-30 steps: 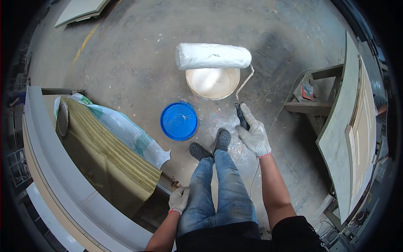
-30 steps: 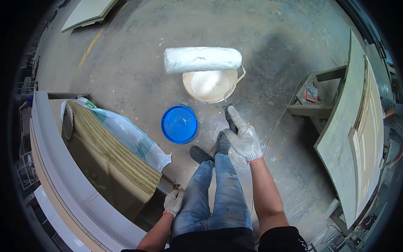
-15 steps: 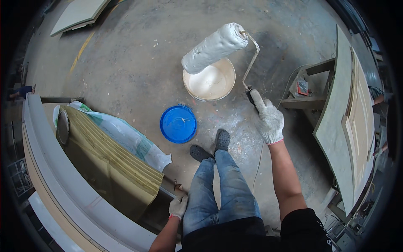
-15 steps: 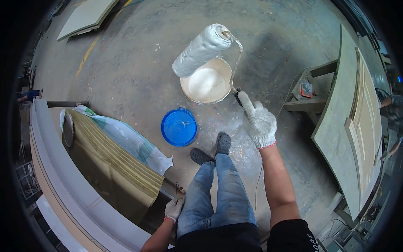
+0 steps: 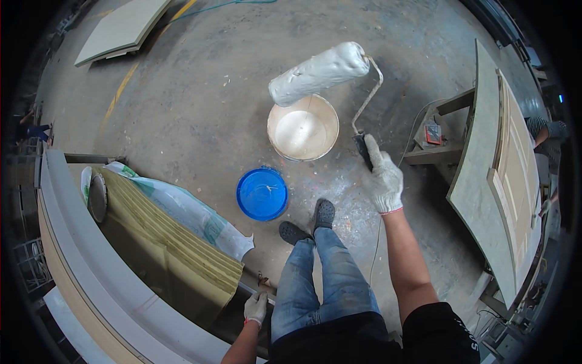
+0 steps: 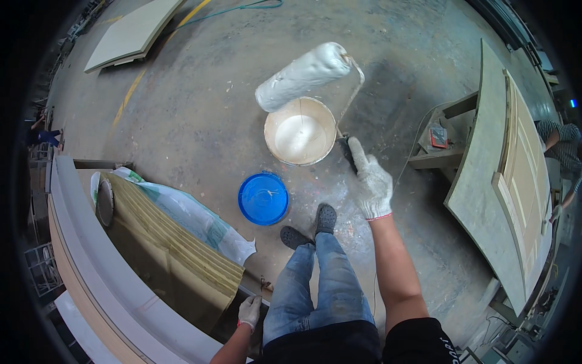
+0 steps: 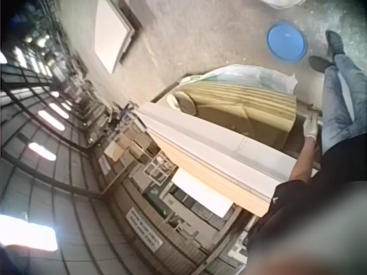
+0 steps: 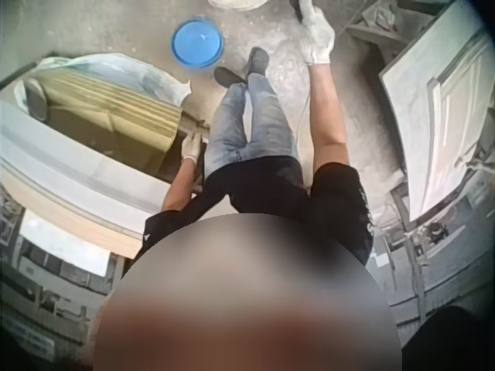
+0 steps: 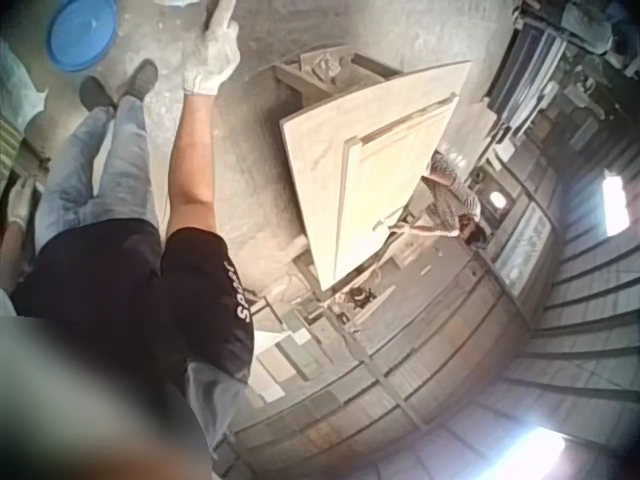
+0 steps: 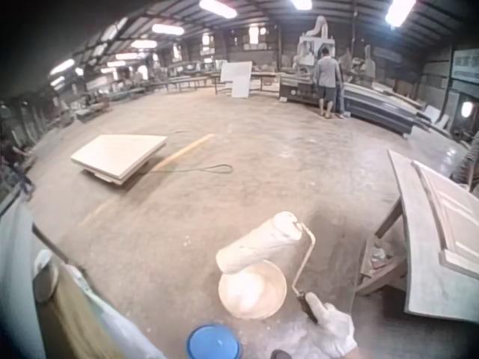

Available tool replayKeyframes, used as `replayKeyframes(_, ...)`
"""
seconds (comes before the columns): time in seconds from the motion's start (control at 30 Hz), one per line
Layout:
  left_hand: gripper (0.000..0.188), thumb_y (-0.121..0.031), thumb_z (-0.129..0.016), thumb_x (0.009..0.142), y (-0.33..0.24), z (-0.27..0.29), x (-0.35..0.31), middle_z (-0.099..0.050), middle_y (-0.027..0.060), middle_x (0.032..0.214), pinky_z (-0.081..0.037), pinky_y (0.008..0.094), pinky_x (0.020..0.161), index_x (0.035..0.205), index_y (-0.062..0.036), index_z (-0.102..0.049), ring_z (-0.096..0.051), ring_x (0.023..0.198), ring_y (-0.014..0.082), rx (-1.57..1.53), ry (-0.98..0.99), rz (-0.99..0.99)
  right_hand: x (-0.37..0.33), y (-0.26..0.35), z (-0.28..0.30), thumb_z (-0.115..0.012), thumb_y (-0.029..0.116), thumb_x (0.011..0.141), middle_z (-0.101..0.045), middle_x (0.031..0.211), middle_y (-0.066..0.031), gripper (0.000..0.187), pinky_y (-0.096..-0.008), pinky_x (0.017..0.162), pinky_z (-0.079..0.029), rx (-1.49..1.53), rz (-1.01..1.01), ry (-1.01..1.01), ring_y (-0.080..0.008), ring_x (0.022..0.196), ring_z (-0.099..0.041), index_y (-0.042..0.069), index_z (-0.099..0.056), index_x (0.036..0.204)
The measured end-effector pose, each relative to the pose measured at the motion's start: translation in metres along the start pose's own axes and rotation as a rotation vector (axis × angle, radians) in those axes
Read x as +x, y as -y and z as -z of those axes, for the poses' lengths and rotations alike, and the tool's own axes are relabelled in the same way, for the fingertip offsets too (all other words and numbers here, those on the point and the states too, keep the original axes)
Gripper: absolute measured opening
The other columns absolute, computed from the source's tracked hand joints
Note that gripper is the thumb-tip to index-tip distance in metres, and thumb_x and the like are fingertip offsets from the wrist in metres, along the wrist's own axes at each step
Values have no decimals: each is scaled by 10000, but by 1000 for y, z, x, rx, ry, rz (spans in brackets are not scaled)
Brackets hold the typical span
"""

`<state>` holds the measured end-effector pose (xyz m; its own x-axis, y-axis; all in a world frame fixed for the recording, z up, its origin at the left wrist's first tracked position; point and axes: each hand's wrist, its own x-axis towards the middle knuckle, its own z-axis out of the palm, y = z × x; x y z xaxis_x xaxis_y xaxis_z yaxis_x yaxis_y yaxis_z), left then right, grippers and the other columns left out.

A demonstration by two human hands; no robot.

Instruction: Applying a liquid coating to a flat wooden panel using a paint roller.

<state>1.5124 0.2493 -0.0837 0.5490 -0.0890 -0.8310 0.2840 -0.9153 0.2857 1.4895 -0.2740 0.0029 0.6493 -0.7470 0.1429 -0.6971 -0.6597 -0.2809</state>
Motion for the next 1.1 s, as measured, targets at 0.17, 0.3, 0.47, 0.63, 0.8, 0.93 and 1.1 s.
replayKeyframes(0.17, 402, -343, -645, 965, 7, -6, 12, -762, 148, 1097, -527, 344, 915, 1183, -16, -735, -717, 1031, 230, -129, 71, 139, -25, 9, -62, -698, 55, 829, -712, 884, -76, 797, -304, 583, -539, 658, -379, 234, -125, 665, -680, 142, -434, 1576)
replayKeyframes(0.3, 397, -344, -652, 973, 26, -9, 14, -763, 125, 1044, -529, 330, 889, 1185, -20, -737, -709, 974, 201, -157, 50, 125, -36, 31, -77, -700, -10, 808, -660, 795, -64, 887, -275, 455, -474, 1242, -728, 428, -147, 507, -606, 193, -375, 1609)
replayKeyframes(0.47, 393, -350, -666, 976, 25, -5, 11, -751, 68, 947, -538, 304, 785, 1192, -31, -740, -675, 834, 139, -172, 74, 178, -58, 35, -111, -705, -20, 812, -642, 822, -57, 946, -293, 464, -517, 1653, -862, 463, -155, 546, -630, 242, -312, 1631)
replayKeyframes(0.63, 354, -297, -695, 966, 44, -2, 6, -738, 30, 910, -527, 274, 717, 1182, -20, -743, -649, 786, 93, -289, 36, 205, -59, 49, -123, -695, 47, 856, -587, 809, -114, 884, -322, 422, -492, 2043, -908, 473, -191, 511, -584, 286, -301, 1610)
replayKeyframes(0.8, 348, -285, -689, 971, 41, 0, -2, -733, 25, 901, -523, 271, 711, 1179, -11, -741, -642, 781, 89, -297, 20, 225, -46, 59, -110, -691, 71, 878, -550, 762, -107, 559, -316, 399, -476, 2341, -837, 433, -181, 490, -552, 125, -498, 1399)
replayKeyframes(0.93, 343, -283, -685, 974, 33, -1, -4, -733, 25, 899, -520, 265, 710, 1177, -13, -742, -641, 785, 88, -316, 27, 236, -35, 49, -102, -708, 135, 872, -560, 653, -99, 214, -309, 389, -476, 2521, -606, 581, -179, 448, -548, 14, -563, 972)
replayKeyframes(1.1, 343, -286, -684, 969, 25, 7, -10, -726, 32, 874, -520, 277, 717, 1162, -9, -744, -643, 776, 101, -282, 1, 184, -20, 61, -62, -728, 203, 848, -573, 578, -81, 250, -300, 387, -471, 2591, -487, 633, -173, 395, -537, 10, -570, 863)
